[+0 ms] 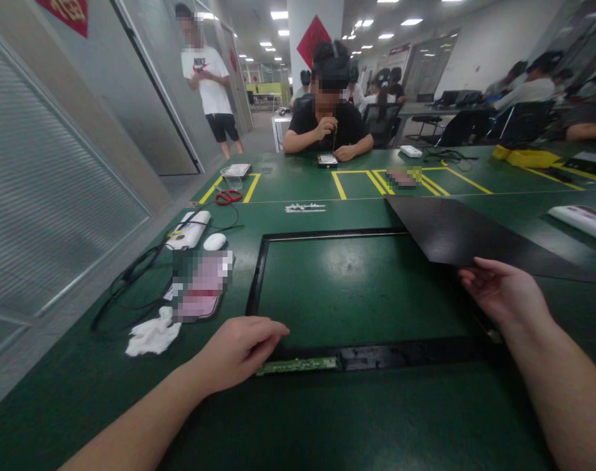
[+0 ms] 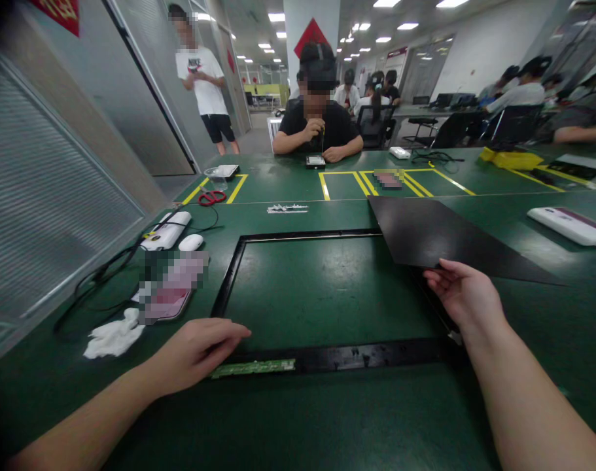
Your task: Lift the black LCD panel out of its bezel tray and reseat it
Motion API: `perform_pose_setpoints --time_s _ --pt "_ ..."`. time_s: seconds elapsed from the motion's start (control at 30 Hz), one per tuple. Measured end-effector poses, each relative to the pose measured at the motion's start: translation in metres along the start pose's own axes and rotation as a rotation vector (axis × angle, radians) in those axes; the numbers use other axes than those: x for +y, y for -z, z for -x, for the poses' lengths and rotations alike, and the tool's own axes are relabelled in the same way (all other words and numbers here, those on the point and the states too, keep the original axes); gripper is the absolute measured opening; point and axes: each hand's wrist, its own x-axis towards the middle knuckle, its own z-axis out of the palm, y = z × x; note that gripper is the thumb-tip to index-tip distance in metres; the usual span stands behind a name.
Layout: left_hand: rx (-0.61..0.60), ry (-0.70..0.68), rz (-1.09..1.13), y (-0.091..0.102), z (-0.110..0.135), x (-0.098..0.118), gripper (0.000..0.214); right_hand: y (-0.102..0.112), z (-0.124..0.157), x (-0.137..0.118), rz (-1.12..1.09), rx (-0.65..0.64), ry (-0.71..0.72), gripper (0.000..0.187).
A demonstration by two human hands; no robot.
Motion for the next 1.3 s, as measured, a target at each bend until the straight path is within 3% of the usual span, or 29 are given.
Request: perform_pose_setpoints --time_s 0.33,0.57,1.0,1.13,1.3 --pt "-0.003 0.007 0.021 0.001 0.000 0.001 0.025 -0.016 0.038 -0.002 0.201 -0.105 -0.043 0.026" --pt "-0.006 0.021 0.032 0.000 0.000 -0.001 0.025 -0.014 0.054 0.002 0.332 -0.233 -0.008 0.007" --pt "-0.011 0.021 0.023 0.000 0.001 -0.003 0.024 -0.007 0.062 0.010 0.504 -0.468 0.079 0.035" --pt "-0.015 0.021 0.021 0.001 0.001 -0.002 0.024 -0.004 0.062 0.013 0.512 -0.513 0.102 0.040" --pt "-0.015 0.015 0.032 0.002 -0.001 0.000 0.024 0.001 0.058 0.016 0.542 -0.657 0.077 0.041"
